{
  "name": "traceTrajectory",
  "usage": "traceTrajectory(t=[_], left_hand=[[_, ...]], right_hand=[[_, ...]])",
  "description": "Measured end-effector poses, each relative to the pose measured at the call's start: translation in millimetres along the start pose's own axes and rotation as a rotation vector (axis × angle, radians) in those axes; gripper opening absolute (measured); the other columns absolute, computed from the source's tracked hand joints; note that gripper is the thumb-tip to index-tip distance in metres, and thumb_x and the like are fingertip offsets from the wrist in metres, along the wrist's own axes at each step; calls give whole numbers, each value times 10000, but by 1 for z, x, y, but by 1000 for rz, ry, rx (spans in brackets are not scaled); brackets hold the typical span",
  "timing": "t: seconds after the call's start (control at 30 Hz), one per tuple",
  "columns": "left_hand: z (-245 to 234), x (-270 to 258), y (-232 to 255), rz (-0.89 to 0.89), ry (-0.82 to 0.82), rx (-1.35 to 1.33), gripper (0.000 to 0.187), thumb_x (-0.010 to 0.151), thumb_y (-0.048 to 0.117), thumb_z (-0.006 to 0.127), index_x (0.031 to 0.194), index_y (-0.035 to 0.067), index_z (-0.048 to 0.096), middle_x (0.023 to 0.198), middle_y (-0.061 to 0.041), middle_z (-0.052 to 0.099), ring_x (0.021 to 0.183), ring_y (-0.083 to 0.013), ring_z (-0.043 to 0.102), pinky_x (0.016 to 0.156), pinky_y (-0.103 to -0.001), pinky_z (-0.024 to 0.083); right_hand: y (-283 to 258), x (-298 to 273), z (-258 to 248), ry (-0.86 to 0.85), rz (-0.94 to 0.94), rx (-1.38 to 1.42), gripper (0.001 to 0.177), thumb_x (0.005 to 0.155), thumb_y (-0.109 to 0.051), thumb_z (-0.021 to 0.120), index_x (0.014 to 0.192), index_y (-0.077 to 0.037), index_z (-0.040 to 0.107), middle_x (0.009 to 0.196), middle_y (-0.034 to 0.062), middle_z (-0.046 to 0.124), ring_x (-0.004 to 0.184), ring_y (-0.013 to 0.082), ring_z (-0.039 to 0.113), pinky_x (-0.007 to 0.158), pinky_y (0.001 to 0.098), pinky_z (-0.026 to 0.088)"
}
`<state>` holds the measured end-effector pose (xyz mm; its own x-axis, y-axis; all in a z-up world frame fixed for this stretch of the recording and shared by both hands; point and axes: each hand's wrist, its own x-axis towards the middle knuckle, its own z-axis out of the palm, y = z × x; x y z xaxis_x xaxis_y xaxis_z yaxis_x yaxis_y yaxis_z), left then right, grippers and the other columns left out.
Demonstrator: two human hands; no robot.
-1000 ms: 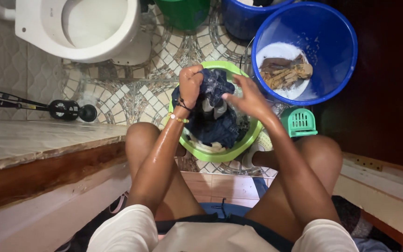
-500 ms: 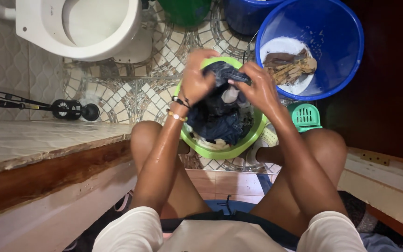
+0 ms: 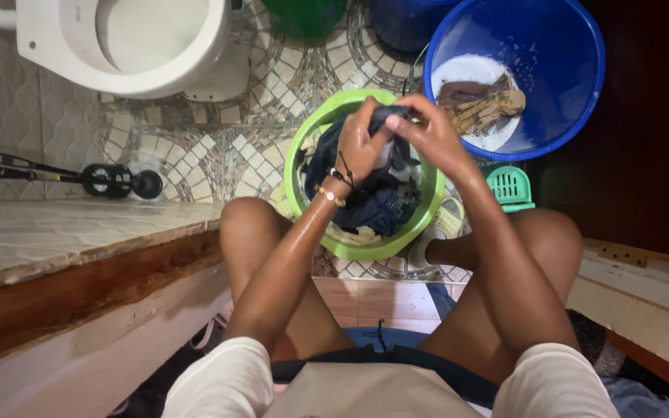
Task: Hand-washing various items of clothing in a basin with soapy water.
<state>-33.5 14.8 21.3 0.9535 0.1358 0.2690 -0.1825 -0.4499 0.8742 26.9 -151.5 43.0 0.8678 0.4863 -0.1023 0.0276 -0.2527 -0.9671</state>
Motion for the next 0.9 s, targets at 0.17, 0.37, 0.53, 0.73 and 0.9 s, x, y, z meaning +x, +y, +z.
traceTrajectory(t=[0.17,0.37,0.53,0.73,0.9], left_hand=[[-6,3,-6,-182,1,-328,259,924,215,708,938,45,513,786,-66,534,733,-156,523,692,-293,433],[-26,5,-3,-92,42,-641,218,911,99,681,857,61,473,828,39,437,813,-66,431,727,-246,371],[-44,3,3,-112,20,-692,230,878,67,685,849,64,456,838,34,416,821,-72,425,731,-247,364],[-53,3,-7,-85,-25,-654,135,869,112,664,887,41,551,852,29,499,826,-81,490,758,-240,404],[-31,13,-28,76,254,76,260,979,208,684,1164,46,597,1101,-102,625,1066,-272,609,982,-374,468]], right_hand=[[15,2,-8,-190,-2,76,375,853,-231,761,1180,-106,628,1148,32,667,1127,176,643,992,328,523],[12,-2,7,-193,-59,-287,403,927,-283,732,1237,-55,614,1194,125,652,1135,282,641,942,423,499],[2,-2,10,-162,-213,-460,423,978,-309,709,1251,-5,601,1188,192,621,1121,366,617,916,469,487],[-10,-3,23,-119,-86,-453,241,1064,-233,552,1183,-53,659,926,144,643,829,297,642,721,428,486],[-18,4,20,131,-47,230,241,1109,-209,497,1171,-31,648,866,-20,668,698,89,592,628,258,487]])
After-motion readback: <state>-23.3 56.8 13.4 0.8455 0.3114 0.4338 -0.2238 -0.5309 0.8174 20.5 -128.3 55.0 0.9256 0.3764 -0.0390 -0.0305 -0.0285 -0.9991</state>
